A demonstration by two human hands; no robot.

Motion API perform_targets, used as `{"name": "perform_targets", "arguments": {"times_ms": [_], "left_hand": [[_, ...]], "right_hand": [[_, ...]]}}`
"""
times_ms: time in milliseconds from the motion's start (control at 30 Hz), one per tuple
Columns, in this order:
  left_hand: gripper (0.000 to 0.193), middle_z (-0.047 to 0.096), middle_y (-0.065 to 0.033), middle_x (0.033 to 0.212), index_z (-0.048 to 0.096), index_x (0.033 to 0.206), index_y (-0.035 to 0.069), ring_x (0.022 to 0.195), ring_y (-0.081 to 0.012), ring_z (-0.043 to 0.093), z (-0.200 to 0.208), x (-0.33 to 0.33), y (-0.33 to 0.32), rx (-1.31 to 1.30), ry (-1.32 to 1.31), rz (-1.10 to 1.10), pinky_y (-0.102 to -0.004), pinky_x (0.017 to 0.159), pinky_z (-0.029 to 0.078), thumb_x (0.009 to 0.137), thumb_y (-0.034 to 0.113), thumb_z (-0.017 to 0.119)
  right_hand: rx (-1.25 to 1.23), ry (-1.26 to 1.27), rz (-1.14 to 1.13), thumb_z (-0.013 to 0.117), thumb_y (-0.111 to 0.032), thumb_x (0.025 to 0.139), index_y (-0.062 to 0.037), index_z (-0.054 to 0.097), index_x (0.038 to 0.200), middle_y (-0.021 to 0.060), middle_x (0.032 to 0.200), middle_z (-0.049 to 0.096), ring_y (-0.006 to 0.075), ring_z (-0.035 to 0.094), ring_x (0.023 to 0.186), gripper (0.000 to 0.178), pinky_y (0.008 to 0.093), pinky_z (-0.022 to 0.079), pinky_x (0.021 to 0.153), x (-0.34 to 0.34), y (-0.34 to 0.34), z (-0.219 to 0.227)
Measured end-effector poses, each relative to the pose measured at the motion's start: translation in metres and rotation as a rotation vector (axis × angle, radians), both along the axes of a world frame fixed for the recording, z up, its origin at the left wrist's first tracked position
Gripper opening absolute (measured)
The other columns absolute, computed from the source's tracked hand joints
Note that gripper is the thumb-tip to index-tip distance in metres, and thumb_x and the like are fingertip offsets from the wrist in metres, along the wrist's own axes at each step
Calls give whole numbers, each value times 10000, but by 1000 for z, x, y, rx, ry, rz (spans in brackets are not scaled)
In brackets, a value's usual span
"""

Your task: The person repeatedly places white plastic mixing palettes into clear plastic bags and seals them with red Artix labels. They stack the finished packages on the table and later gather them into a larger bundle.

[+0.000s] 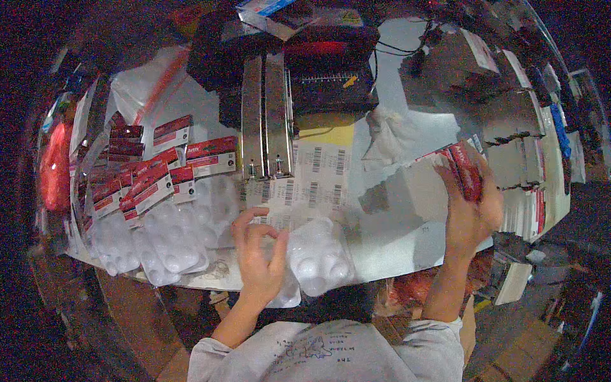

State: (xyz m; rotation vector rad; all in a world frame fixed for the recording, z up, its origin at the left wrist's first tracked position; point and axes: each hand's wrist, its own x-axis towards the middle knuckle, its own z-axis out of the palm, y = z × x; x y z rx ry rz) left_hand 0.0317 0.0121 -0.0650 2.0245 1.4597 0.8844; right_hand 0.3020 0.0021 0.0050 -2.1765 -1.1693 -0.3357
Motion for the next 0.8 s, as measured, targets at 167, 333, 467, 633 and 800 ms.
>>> {"name": "perform_targets", "arguments": {"times_ms": [167, 333, 467, 633, 800], "left_hand": [[82, 618, -54, 825, 538, 863, 12, 732, -91, 555, 35, -12, -9, -739, -851, 36, -213, 679, 434, 856, 87, 569], [137, 663, -77, 876, 587, 943, -43, 754, -74, 581, 39, -18, -10, -751, -717, -59, -191, 696, 446, 851, 55, 564], [120, 650, -65, 705, 608, 871, -20, 611, -49, 543, 36, -19, -11, -651, -498, 13, -195, 564, 430, 825, 90, 612], [133, 606, -60, 599, 612, 840, -2, 507, -52, 481, 32, -19, -10, -606, -436, 18, -215, 476, 390, 824, 129, 625], [134, 548, -32, 549, 609, 814, -6, 487, -54, 443, 30, -19, -10, -536, -386, -3, -216, 454, 361, 829, 127, 617]], "right_hand": [[-121, 514, 797, 744, -449, 597, -30, 585, 1010, 96, 841, 636, 224, 618, 690, 610, 322, 479, 620, -67, 8, 13], [-331, 530, 984, 704, -382, 699, -4, 617, 822, 130, 674, 581, 238, 557, 529, 407, 277, 427, 494, -99, 31, -10], [-351, 444, 1018, 749, -264, 666, -25, 618, 726, 98, 630, 591, 196, 562, 489, 279, 269, 422, 455, -100, 30, -14], [-213, 329, 1189, 757, -239, 653, -43, 627, 715, 70, 623, 603, 188, 588, 504, 244, 264, 430, 443, -99, 30, -15], [-221, 412, 1168, 747, -247, 654, -61, 635, 752, 58, 632, 603, 188, 590, 517, 238, 280, 436, 451, -100, 28, -29]]}}
